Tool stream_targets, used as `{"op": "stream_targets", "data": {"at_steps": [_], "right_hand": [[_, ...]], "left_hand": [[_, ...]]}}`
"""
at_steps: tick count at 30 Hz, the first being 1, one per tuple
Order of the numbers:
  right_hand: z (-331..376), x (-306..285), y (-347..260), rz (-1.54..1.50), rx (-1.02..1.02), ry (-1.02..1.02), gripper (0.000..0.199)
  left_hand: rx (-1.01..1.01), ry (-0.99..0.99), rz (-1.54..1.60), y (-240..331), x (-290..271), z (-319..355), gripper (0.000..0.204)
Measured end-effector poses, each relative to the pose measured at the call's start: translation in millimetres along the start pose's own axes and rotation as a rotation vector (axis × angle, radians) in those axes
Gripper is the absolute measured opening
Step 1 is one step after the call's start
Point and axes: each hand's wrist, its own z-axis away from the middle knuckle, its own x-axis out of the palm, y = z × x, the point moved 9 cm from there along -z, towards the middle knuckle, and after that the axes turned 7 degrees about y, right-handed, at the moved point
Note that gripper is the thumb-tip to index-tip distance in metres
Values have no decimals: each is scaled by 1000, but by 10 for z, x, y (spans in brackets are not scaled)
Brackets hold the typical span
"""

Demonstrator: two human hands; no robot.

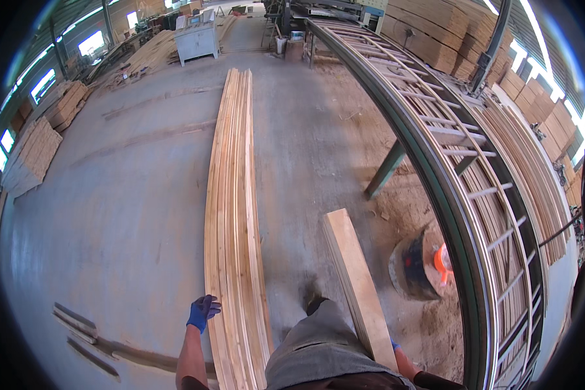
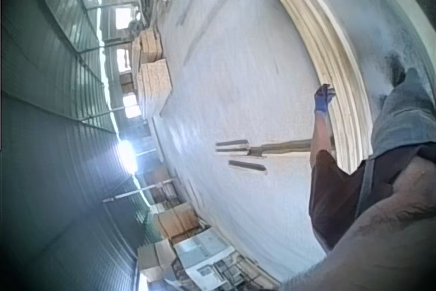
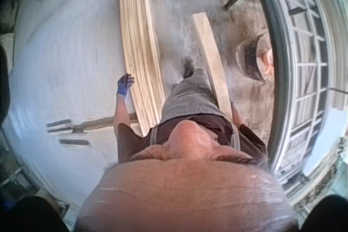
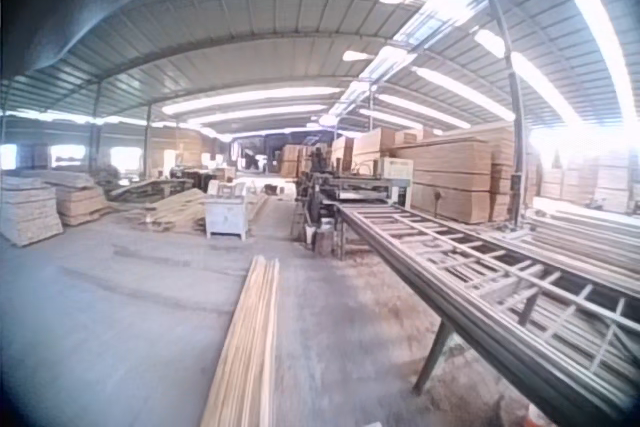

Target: The person picks up long, thin wooden planks from a pile on the floor and places them onto a metal rack. They repeat this process, moving planks from the floor to the rack and arranging them in a neat stack.

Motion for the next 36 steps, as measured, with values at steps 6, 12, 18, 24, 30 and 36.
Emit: {"op": "stream_targets", "data": {"at_steps": [6, 12, 18, 24, 30, 36], "right_hand": [[-1407, -520, -1583, -22, -10, -30, 58], [-2142, -1083, -2979, -17, -4, -69, 59], [-3240, -1418, -4651, -50, 26, -24, 60], [-4484, -1742, -6753, -94, -3, 18, 61], [-5766, -2251, -8474, -133, -22, 55, 62], [-7156, -2929, -10221, -139, -40, 36, 64]], "left_hand": [[-402, 100, 169, 312, 419, -1055, 35], [-700, -278, 466, 62, 826, -1204, 38], [-835, 132, 199, 1085, 975, -2300, 37], [-624, -1, 53, 3412, 1474, -5636, 33], [97, -144, -91, 7335, 3962, -8500, 34], [-167, -281, -293, 8172, 4842, -9681, 39]]}}
